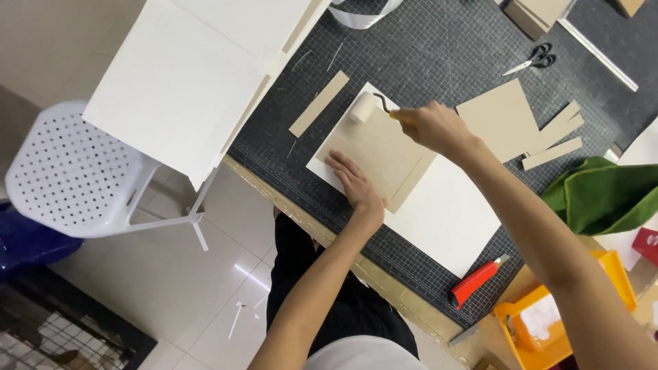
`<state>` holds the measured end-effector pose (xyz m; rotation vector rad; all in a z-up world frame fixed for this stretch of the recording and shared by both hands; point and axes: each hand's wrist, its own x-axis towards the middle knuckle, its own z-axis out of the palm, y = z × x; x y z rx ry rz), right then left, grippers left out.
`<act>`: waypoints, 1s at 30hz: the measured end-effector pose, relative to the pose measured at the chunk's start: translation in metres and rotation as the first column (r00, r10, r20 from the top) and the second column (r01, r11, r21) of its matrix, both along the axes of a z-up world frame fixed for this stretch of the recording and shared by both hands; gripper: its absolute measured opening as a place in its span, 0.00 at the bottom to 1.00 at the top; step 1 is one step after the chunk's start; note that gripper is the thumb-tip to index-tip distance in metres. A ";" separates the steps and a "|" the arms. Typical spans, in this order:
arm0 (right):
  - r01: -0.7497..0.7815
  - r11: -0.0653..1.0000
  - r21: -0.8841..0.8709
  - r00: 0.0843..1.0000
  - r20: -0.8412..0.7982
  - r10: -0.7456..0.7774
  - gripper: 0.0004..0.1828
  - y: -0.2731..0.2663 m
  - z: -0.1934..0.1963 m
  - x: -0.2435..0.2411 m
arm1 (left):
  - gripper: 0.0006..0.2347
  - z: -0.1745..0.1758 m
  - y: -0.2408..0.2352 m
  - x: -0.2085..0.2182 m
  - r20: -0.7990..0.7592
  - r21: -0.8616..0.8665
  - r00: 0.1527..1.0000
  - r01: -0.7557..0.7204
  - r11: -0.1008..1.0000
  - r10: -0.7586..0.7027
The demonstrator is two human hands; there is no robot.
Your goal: The person assembles a paper craft by placing a brown square onto a white sheet, aligning it with a ruler, and smoothing it with a roller. They then apply a strip of tape along the edge, fold the white sheet over, and press the fold with a blue tool.
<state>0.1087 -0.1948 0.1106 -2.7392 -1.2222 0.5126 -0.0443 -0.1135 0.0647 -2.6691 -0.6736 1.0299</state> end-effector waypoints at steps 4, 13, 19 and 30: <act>0.085 0.995 -0.060 0.990 -0.110 -0.091 0.17 -0.070 0.013 -0.022 | 0.60 -0.007 0.002 0.001 -0.003 -0.013 1.000 0.016 1.000 -0.016; 0.732 0.681 -0.022 0.674 -0.124 -0.728 0.15 -0.102 0.007 -0.111 | 0.48 0.037 0.007 0.003 -0.106 0.038 0.988 0.115 0.993 -0.110; 0.908 0.415 -0.056 0.418 0.088 -0.904 0.14 -0.015 -0.072 -0.184 | 0.37 0.036 0.023 0.010 -0.147 -0.067 0.950 0.270 0.961 -0.277; 0.931 0.354 0.090 0.345 0.098 -0.933 0.13 0.030 -0.033 -0.191 | 0.24 -0.044 0.085 -0.024 0.403 -0.155 0.824 0.490 0.858 -0.398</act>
